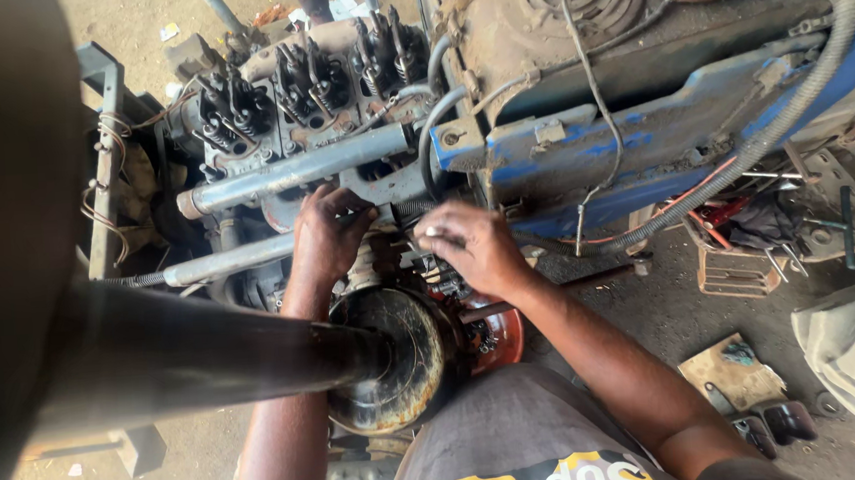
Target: The person uses a wrench to loosen and tighten bolts on a tractor engine while holding a large black pipe. They adjust components near the engine block and collect dripping fluid in a red basin placed below.
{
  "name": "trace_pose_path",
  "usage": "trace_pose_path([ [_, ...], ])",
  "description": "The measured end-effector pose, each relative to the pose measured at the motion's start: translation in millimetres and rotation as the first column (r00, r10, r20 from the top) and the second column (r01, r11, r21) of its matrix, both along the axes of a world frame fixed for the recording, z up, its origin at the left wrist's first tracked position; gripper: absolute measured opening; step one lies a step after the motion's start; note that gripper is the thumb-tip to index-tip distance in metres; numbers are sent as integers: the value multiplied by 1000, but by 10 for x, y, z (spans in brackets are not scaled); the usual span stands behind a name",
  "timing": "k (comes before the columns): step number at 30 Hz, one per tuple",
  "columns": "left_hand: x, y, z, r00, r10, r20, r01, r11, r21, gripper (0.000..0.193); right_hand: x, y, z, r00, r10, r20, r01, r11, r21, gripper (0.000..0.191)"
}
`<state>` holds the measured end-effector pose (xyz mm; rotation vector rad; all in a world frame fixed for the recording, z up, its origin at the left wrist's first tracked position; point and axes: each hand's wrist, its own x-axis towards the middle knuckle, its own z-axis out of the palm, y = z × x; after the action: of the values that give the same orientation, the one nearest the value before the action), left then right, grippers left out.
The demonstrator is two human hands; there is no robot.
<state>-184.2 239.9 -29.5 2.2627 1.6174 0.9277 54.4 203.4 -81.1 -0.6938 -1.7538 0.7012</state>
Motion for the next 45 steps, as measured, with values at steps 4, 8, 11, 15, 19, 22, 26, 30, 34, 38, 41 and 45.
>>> trace_pose_path([
  [4, -22, -13, -21, 1000, -11, -5, 11, 1000, 24, 18, -53, 40, 337, 987, -124, 99, 123, 992, 16, 9],
  [8, -45, -27, -39, 1000, -7, 2, 7, 1000, 30, 18, -122, 35, 527, 974, -126, 188, 98, 984, 151, 12],
  [11, -50, -16, -56, 1000, -13, -1, 13, 999, 35, 16, -178, 41, 569, 968, -120, 221, 81, 981, 178, 12],
  [15, -57, -4, -75, 1000, -11, -9, 12, 999, 42, 17, -294, 111, 497, 948, -146, 282, 79, 969, 235, 11],
  [19, -61, -7, -69, 1000, -12, 3, 12, 999, 37, 16, -366, 139, 304, 907, -195, 372, 88, 954, 286, 8],
  [22, -47, -17, -52, 1000, -13, 15, 12, 1000, 26, 16, -272, 126, 175, 890, -201, 408, 130, 972, 196, 14],
  [26, -21, -13, -24, 1000, 10, -8, -10, 1000, -4, 17, -72, 28, 86, 922, -254, 293, 199, 959, 203, 7],
  [30, -9, -1, -13, 1000, 14, 2, -13, 999, -37, 17, -83, 20, 54, 847, -399, 350, 251, 882, 399, 5],
  [34, -7, 15, -23, 1000, 11, 0, -11, 999, -37, 16, -62, -56, -33, 743, -431, 512, 271, 893, 360, 12],
  [38, -7, 32, -25, 1000, 15, 6, -15, 998, -54, 17, 21, -255, -184, 735, -469, 490, 331, 879, 344, 13],
  [41, -4, 42, -7, 1000, 20, 5, -20, 999, -41, 17, 41, -287, -302, 677, -515, 526, 321, 849, 419, 11],
  [45, 9, 34, 18, 1000, 6, 10, -5, 998, -60, 16, 8, -121, -502, 451, -569, 687, 293, 822, 488, 12],
])
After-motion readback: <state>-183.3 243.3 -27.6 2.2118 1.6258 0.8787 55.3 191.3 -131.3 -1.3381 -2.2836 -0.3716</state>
